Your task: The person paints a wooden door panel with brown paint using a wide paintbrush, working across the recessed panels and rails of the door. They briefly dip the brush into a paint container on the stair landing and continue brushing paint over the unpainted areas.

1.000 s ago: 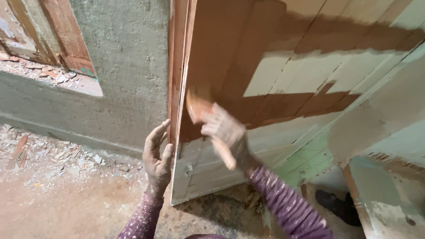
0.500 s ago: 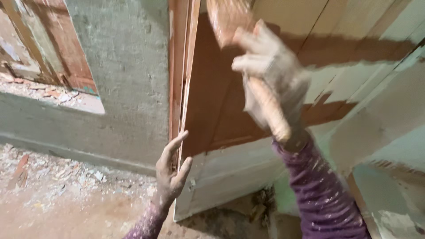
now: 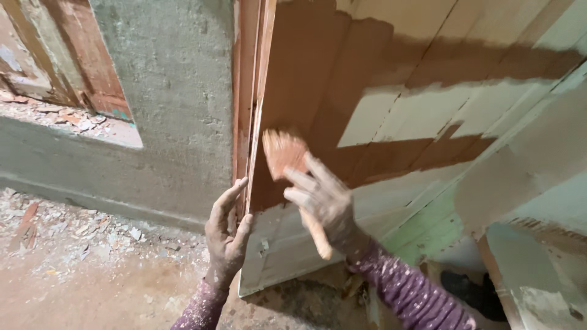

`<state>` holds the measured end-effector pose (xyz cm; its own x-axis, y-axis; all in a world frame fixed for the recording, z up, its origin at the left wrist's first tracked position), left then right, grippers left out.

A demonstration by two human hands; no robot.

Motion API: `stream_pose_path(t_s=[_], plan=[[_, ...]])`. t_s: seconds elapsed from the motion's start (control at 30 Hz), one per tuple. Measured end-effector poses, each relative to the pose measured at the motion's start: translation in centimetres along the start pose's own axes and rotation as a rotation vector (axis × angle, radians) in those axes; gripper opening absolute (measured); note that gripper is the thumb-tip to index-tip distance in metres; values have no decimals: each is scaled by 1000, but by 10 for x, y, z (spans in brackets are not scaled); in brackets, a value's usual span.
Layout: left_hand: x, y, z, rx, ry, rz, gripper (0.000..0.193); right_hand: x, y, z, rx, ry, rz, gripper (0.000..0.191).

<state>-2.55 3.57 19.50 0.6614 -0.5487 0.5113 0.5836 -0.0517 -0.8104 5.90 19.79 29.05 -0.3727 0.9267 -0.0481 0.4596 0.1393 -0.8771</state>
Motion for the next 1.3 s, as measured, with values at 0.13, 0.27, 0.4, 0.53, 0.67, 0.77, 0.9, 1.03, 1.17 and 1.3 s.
stream_pose_path(t_s=[0.13, 0.27, 0.4, 0.53, 0.67, 0.77, 0.9, 1.03, 1.17, 1.3], plan=[[2, -8, 13, -21, -78, 2, 55, 10, -77, -24, 295, -36, -283, 6], [5, -8, 24, -58, -122, 4, 56, 6, -115, -27, 260, 98, -115, 7], [7, -8, 17, 0, 39, -8, 57, -18, -104, -22, 197, 79, -70, 10], [11, -16, 2, -44, -236, 41, 56, -17, -109, -22, 306, 73, -113, 17], [14, -17, -2, -36, -265, 80, 55, -6, -116, -11, 274, 98, -64, 17], [15, -14, -5, -42, -278, 92, 55, -6, -109, -7, 288, 108, -59, 17], [7, -14, -8, -34, -248, 68, 54, -8, -105, -8, 355, 103, -73, 16], [5, -13, -7, -45, -217, 99, 56, -7, -111, -7, 242, -32, -17, 14], [3, -12, -7, -48, -193, 97, 55, -16, -105, -23, 325, 24, -105, 10], [-2, -13, -3, -50, -195, 71, 55, 3, -104, -37, 388, 50, -89, 10]])
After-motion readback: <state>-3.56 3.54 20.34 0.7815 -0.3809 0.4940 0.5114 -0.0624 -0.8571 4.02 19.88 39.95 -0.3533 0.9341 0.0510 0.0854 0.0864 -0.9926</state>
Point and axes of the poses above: each hand's wrist, its own y-axis away from the middle knuckle, its own z-axis out of the palm, x = y × z, the point moved 7 cm from there along -y, towards the middle knuckle, and after that the axes turned 14 degrees about z, right-handed, at the moved point
